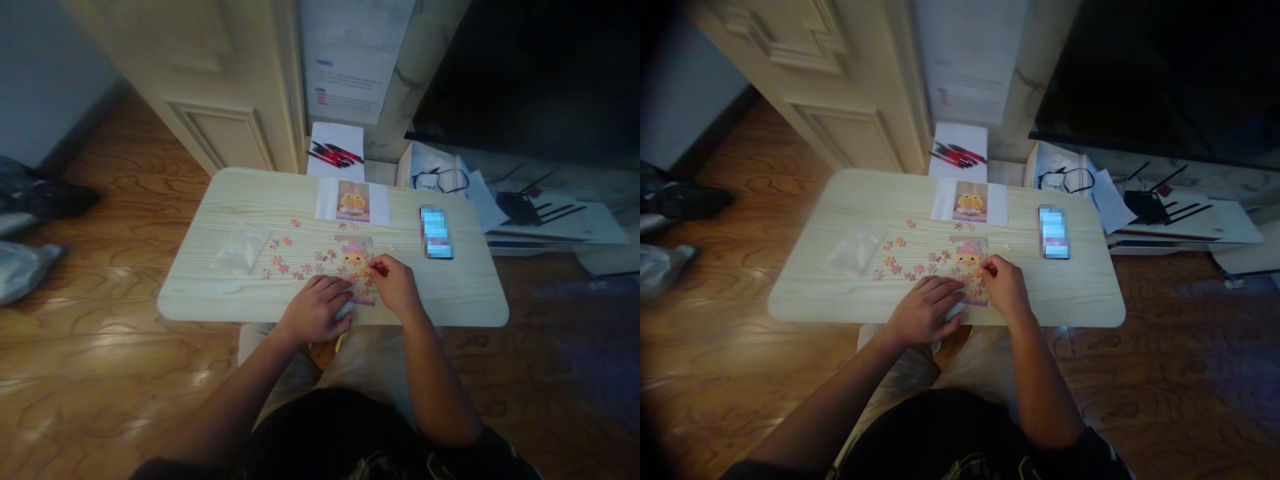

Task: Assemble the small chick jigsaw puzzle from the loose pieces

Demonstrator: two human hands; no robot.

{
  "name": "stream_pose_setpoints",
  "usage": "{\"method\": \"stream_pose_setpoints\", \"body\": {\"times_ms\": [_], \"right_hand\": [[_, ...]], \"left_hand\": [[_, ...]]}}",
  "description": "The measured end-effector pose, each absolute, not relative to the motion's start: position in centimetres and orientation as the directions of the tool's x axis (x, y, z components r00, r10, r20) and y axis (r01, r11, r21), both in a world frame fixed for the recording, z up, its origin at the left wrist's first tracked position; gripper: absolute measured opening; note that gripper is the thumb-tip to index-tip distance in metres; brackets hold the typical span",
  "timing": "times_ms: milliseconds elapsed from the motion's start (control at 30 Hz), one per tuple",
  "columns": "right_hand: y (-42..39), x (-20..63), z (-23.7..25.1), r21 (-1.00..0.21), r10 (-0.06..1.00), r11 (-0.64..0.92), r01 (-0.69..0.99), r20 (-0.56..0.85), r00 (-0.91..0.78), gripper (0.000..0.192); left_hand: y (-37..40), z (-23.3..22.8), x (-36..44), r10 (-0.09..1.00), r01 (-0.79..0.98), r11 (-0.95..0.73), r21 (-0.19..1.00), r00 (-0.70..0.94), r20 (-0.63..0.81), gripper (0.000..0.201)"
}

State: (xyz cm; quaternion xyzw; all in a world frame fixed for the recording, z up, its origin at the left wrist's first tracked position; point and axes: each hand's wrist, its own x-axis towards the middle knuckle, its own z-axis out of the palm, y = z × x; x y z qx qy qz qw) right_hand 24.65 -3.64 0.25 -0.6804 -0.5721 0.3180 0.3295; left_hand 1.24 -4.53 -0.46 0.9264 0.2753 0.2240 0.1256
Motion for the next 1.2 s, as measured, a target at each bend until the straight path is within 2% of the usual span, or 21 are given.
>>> {"method": "stream_pose_setpoints", "body": {"times_ms": [200,400,700,1200], "right_hand": [[-3.79,24.41,0.56,-0.795,0.992,-0.105,0.598,-0.04,0.121,0.008],[-3.92,24.57,0.64,-0.778,0.993,-0.081,0.623,-0.013,0.113,0.009],[-4.04,24.68,0.35,-0.762,0.994,-0.079,0.643,-0.014,0.105,0.01],[-4.5,24.52,0.8,-0.709,0.998,-0.06,0.703,-0.021,0.063,0.011]], "left_hand": [[-4.65,-0.58,1.12,0.551,0.433,-0.828,0.356,0.745,0.376,0.028],[-4.63,-0.51,1.16,0.542,0.425,-0.833,0.354,0.752,0.374,0.035],[-4.72,-0.82,1.07,0.532,0.423,-0.842,0.335,0.75,0.392,0.034],[-4.7,-0.61,1.27,0.575,0.478,-0.81,0.341,0.762,0.297,0.04]]}}
